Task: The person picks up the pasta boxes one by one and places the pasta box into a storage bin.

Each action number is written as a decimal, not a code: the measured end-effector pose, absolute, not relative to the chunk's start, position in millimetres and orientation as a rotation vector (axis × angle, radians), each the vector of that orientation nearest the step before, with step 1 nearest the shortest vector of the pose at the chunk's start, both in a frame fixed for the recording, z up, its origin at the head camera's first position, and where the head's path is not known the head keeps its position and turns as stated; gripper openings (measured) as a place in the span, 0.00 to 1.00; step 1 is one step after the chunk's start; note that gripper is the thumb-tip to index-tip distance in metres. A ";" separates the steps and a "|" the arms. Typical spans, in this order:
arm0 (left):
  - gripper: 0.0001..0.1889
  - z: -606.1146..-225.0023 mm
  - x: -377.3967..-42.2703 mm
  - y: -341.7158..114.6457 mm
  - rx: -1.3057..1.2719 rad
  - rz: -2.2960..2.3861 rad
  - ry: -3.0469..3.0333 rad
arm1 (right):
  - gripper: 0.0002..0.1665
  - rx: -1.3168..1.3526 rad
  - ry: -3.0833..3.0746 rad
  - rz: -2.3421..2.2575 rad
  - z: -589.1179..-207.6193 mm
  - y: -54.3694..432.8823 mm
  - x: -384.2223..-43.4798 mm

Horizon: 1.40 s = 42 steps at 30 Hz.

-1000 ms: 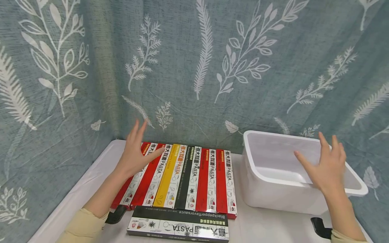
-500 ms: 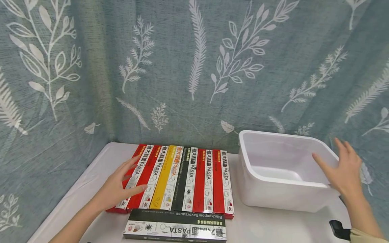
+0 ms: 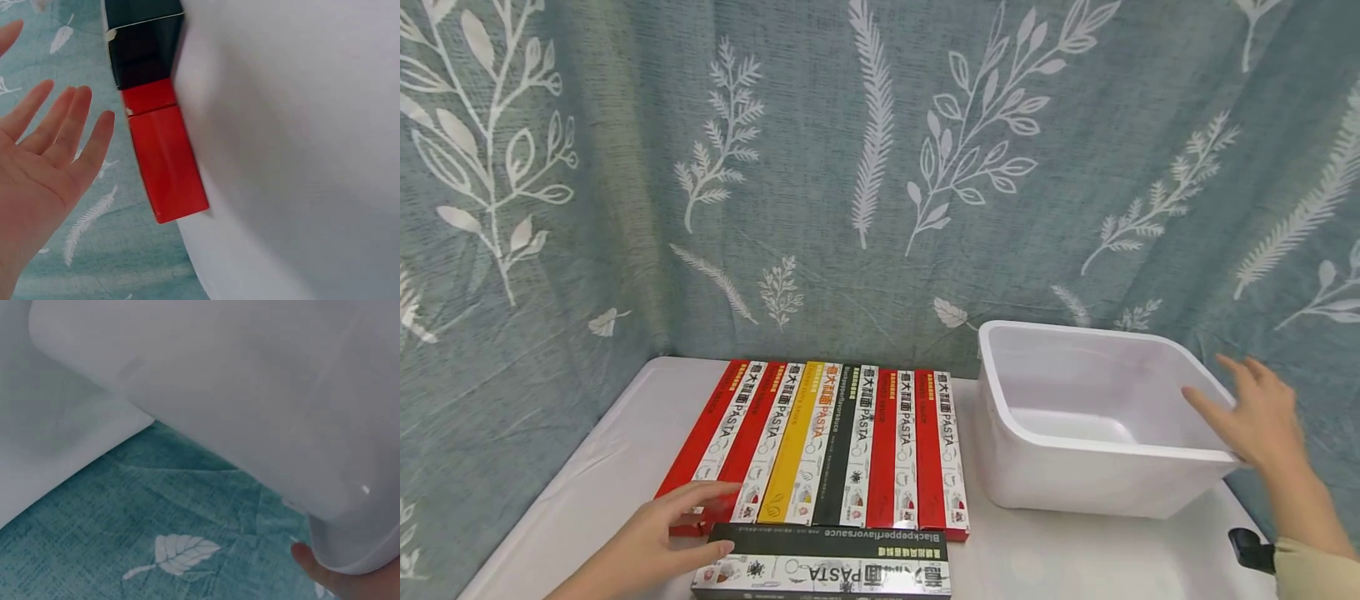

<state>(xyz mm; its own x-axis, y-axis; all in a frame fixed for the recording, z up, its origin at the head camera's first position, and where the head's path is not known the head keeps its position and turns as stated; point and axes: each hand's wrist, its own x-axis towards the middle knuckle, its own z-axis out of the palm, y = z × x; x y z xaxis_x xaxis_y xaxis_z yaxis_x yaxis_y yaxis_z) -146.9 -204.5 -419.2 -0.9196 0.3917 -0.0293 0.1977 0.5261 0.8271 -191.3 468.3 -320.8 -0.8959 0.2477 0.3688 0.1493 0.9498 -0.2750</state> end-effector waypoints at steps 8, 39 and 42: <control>0.33 -428.7 -143.4 -204.3 0.496 1.177 2.573 | 0.45 -0.190 -2.776 0.391 -328.5 481.5 -195.1; 0.37 -444.7 -142.4 -201.4 0.881 1.073 2.626 | 0.51 -0.239 -2.890 0.457 -328.8 483.8 -197.7; 0.38 -444.0 -144.0 -198.5 0.862 1.089 2.580 | 0.51 -0.244 -2.894 0.459 -328.5 485.6 -195.5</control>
<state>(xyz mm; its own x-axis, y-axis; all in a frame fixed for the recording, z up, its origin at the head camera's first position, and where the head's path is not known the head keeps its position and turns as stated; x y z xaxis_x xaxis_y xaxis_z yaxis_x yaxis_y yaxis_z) -144.0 -198.5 -444.0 -0.8065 0.5904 0.0308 0.4339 0.5558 0.7091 -195.5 485.6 -328.5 -0.9662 0.1930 0.1712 0.1305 0.9380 -0.3211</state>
